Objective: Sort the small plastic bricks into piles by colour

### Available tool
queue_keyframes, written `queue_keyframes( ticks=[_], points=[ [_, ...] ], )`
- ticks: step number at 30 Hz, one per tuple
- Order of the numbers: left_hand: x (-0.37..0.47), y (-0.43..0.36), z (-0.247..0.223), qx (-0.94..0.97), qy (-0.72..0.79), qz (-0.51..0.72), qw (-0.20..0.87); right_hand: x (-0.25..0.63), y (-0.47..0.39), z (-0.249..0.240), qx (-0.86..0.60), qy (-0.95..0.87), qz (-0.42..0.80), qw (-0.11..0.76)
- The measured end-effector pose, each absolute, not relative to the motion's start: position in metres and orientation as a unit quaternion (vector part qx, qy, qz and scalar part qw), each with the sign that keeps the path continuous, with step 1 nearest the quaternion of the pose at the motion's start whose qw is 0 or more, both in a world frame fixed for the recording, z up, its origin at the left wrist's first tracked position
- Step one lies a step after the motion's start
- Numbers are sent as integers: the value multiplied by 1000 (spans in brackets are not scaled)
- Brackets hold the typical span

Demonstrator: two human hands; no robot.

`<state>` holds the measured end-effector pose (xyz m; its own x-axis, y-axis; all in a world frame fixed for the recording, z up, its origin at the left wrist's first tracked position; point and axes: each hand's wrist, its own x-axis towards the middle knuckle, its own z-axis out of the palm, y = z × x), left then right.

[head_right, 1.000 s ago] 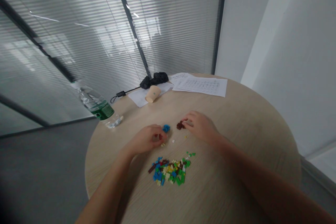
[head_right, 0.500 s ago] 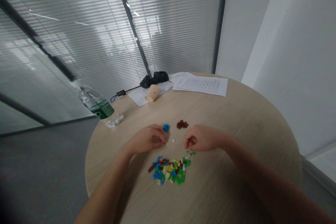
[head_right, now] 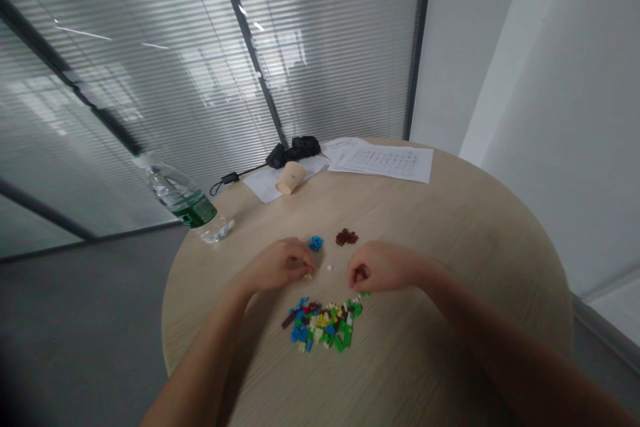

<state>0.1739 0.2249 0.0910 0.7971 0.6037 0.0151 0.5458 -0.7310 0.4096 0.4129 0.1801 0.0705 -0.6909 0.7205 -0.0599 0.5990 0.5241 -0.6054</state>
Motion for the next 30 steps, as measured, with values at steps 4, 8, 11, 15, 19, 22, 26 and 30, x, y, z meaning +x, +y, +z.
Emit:
queue_keyframes(
  ticks=[4, 8, 11, 15, 19, 22, 26, 30],
  points=[
    [176, 225, 93, 915, 336, 115, 190, 411, 180, 70, -389, -872, 281, 100],
    [181, 222, 93, 885, 358, 184, 236, 407, 179, 76, -402, -869, 231, 174],
    [189, 216, 93, 864, 348, 214, 295, 403, 177, 80, -410, -849, 203, 265],
    [199, 209, 91, 841, 314, 232, 375, 397, 174, 79, -397, -833, 171, 345],
    [201, 209, 88, 813, 308, 245, 430, 395, 173, 76, -382, -836, 156, 362],
    [201, 210, 84, 798, 319, 245, 448, 394, 173, 76, -377, -836, 151, 369],
    [202, 210, 83, 798, 330, 237, 445, 393, 173, 76, -374, -837, 141, 373],
    [191, 215, 89, 851, 353, 204, 331, 396, 174, 79, -391, -833, 147, 362]
  ],
)
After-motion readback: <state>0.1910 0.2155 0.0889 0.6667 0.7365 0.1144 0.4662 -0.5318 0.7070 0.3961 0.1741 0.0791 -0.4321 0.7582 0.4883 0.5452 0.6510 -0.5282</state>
